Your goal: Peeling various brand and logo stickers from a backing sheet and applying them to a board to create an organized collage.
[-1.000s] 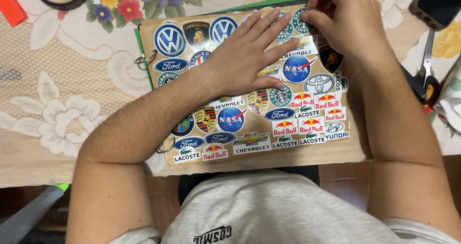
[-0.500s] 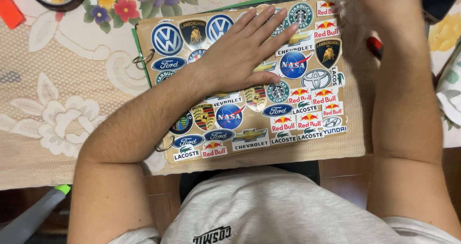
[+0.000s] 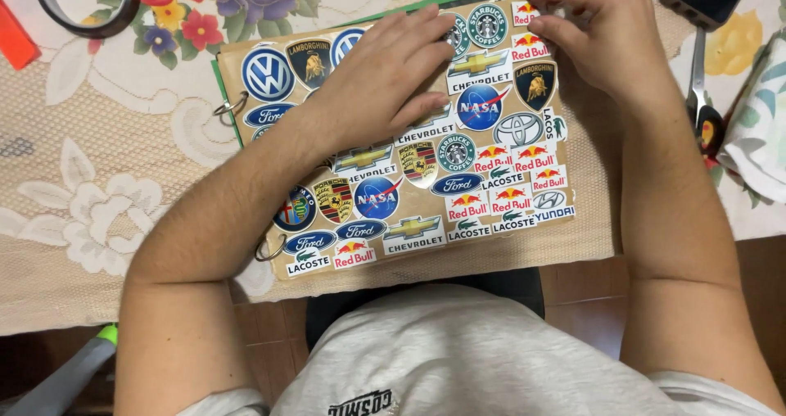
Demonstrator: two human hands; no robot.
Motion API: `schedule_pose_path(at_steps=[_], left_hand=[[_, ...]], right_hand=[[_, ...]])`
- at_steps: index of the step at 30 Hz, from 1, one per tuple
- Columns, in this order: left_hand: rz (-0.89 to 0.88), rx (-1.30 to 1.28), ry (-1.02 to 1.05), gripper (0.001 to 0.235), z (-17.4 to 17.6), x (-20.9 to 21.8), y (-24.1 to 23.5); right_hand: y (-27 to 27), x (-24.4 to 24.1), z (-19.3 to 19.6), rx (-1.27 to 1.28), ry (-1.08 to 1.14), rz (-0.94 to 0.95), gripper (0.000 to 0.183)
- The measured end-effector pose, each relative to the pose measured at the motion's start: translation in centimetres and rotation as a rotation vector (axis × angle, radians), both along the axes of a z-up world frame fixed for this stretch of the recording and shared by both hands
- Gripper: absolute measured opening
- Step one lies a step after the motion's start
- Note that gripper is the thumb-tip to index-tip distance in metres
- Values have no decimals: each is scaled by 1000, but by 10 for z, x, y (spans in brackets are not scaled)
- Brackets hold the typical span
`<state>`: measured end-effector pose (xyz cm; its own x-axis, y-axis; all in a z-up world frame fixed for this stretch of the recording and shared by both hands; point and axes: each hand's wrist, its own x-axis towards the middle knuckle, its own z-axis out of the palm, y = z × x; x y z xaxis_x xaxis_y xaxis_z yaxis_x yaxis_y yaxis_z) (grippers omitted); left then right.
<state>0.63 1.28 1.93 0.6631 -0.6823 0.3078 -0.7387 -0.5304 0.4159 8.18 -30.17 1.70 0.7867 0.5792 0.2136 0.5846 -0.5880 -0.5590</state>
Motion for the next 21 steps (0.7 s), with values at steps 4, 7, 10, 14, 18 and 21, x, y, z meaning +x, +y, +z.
schedule_pose_path(at_steps=[4, 7, 10, 14, 18, 21], left_hand=[[-72, 177, 52, 63, 11, 0, 0], [-136, 152, 1, 67, 18, 2, -14], [-180, 237, -18, 78, 10, 9, -42], [-166, 287, -92, 91, -21, 11, -61], [-148, 282, -93, 94, -23, 9, -60], [-141, 286, -75, 94, -20, 6, -60]], right_hand=[[-1, 2, 4, -25, 41, 17, 34], [0, 6, -3, 45, 117, 1, 26], [-1, 10, -4, 58, 102, 56, 24], [-8, 5, -10, 18, -163, 140, 15], [-8, 4, -16, -239, -599, 79, 12], [-9, 9, -18, -340, -840, 94, 19]])
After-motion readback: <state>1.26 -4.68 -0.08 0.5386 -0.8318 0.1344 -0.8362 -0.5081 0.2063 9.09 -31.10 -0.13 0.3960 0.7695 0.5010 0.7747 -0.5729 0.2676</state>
